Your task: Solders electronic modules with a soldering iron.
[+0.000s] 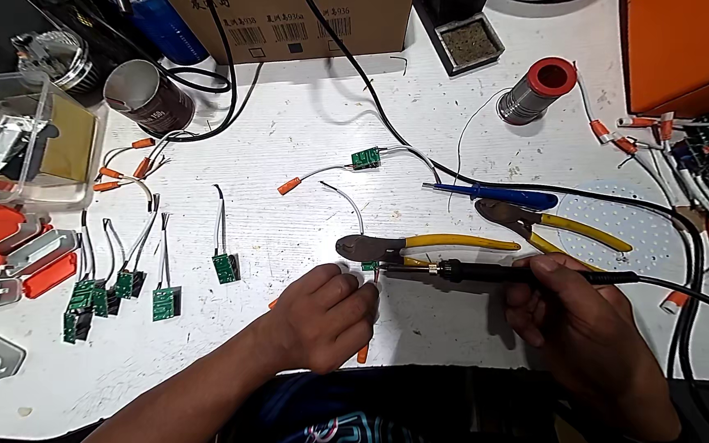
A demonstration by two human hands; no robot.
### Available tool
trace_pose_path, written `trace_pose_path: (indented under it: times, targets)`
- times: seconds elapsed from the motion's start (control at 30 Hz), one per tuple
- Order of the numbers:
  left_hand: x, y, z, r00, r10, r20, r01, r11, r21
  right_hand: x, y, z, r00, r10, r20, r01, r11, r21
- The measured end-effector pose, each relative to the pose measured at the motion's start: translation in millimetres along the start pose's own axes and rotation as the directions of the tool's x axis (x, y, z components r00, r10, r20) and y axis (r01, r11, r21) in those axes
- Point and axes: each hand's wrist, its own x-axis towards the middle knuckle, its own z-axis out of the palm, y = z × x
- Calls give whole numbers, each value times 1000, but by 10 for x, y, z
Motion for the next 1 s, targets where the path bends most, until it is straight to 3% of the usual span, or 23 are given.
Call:
trace_pose_path:
  times: [1.0]
  targets:
    - [-2, 3, 5, 1000, -3, -2, 3, 1000, 0, 0, 12, -3, 1000, -10, -4, 10, 1000, -11]
